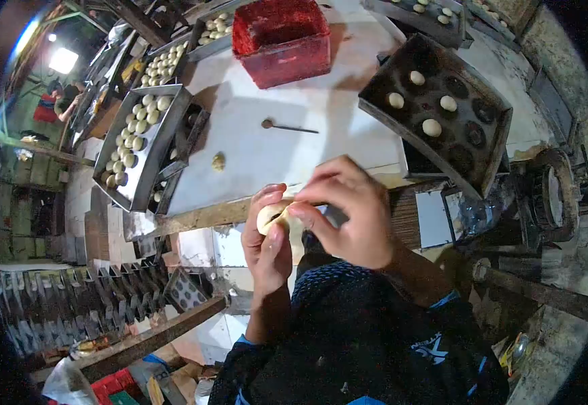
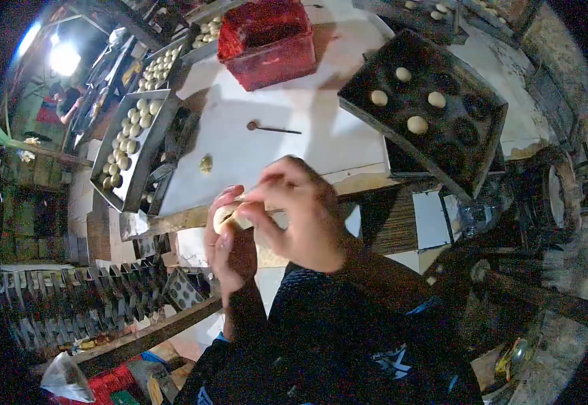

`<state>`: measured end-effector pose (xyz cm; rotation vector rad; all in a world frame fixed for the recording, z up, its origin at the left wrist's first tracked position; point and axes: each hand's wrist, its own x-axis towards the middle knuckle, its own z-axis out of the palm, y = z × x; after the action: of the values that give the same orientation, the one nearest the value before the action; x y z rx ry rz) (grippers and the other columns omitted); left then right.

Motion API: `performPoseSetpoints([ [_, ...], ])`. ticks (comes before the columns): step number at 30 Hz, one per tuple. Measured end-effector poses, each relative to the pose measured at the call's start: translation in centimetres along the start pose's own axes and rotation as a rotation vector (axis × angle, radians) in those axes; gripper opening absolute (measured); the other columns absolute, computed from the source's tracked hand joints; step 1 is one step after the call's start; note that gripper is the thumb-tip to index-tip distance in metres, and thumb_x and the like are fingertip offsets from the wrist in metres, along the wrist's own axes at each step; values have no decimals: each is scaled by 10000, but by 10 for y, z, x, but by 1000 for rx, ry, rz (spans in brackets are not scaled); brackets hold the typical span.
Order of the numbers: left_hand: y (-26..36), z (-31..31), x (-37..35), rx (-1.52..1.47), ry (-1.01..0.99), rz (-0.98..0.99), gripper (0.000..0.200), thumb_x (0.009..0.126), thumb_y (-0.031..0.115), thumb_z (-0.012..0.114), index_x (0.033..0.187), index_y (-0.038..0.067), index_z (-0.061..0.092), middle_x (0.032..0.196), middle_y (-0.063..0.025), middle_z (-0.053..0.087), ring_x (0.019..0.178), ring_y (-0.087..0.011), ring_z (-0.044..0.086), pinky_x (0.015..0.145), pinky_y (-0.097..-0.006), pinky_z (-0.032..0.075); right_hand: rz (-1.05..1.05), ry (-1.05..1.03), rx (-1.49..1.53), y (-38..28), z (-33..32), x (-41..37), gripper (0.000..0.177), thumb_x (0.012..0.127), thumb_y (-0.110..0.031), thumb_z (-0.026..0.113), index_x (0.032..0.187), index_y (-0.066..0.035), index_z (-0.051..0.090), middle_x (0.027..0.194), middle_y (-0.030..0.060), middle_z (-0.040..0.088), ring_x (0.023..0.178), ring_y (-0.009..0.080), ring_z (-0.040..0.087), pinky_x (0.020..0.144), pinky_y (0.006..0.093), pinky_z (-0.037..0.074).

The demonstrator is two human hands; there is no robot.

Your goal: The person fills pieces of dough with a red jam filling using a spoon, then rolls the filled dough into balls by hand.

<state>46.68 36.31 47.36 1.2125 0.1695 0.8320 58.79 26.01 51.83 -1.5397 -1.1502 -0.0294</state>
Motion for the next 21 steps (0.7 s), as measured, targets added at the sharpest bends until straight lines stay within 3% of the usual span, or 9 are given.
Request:
performPoseSetpoints([
  [1, 0, -1, -2, -1, 0, 8, 425, 894, 278, 605, 1197, -16, 560, 1301, -187, 474, 1284, -282, 390, 1053, -413, 318, 252, -18, 89, -8, -1, 4, 225, 776, -119, 769, 921, 13, 658, 867, 83, 614, 759, 160, 629, 645, 268, 498],
  [4, 0, -8, -2, 159, 101, 178, 279, 920, 262, 562, 1063, 23, 564, 1216, -209, 512, 1224, -305, 452, 1022, -444, 355, 289, -162, 362, 10, 25, -2, 341, 733, -170, 798, 1001, -4, 667, 878, 122, 617, 722, 181, 653, 636, 292, 534],
  [7, 1, -32, 4, 543, 229, 448, 287, 916, 180, 578, 1133, -7, 556, 1095, -223, 541, 1069, -317, 545, 923, -409, 435, 322, -160, 486, -6, 53, 9, 414, 706, -146, 812, 1056, 14, 660, 922, 119, 633, 750, 198, 663, 680, 301, 549],
  [9, 15, -59, 1, 784, 276, 450, 354, 892, 173, 606, 1188, -9, 540, 1084, -215, 535, 1032, -307, 537, 883, -400, 442, -32, -232, 224, -36, 72, 30, 425, 715, -126, 813, 1086, 16, 660, 1009, 142, 660, 814, 215, 678, 702, 286, 543],
  [13, 55, -114, 9, 1051, 172, 360, 564, 801, 161, 692, 1307, 1, 502, 1044, -161, 501, 932, -273, 491, 789, -376, 440, -164, -197, 35, -47, 138, 39, 220, 737, -63, 769, 934, -1, 692, 942, 99, 674, 839, 238, 674, 718, 345, 550],
  [15, 45, -139, 15, 823, 278, 396, 535, 776, 267, 688, 1222, 2, 555, 1043, -123, 465, 977, -256, 457, 816, -366, 420, -171, -194, 26, -44, 161, 48, 207, 725, -75, 780, 907, -13, 702, 910, 83, 675, 852, 243, 668, 705, 337, 546],
  [17, 44, -165, 16, 55, 124, 151, 654, 817, 460, 577, 1249, -23, 487, 1191, -154, 436, 1119, -275, 442, 949, -390, 374, -188, -244, 72, -45, 169, 66, 203, 717, -63, 789, 893, -18, 701, 888, 77, 666, 797, 230, 673, 636, 298, 542],
  [19, 44, -169, 14, -237, 103, 117, 550, 888, 600, 492, 1050, 77, 548, 1201, -156, 387, 1161, -288, 400, 984, -417, 339, -82, -247, 38, -46, 172, 73, 201, 712, -57, 798, 886, -27, 703, 866, 75, 659, 730, 200, 663, 592, 268, 523],
  [21, 33, -183, 25, -138, -45, 192, 454, 920, 547, 493, 1011, 106, 551, 1200, -146, 387, 1147, -290, 400, 973, -425, 350, 374, -391, 377, -44, 171, 74, 196, 721, -54, 794, 892, -26, 704, 864, 83, 657, 746, 183, 659, 614, 273, 522],
])
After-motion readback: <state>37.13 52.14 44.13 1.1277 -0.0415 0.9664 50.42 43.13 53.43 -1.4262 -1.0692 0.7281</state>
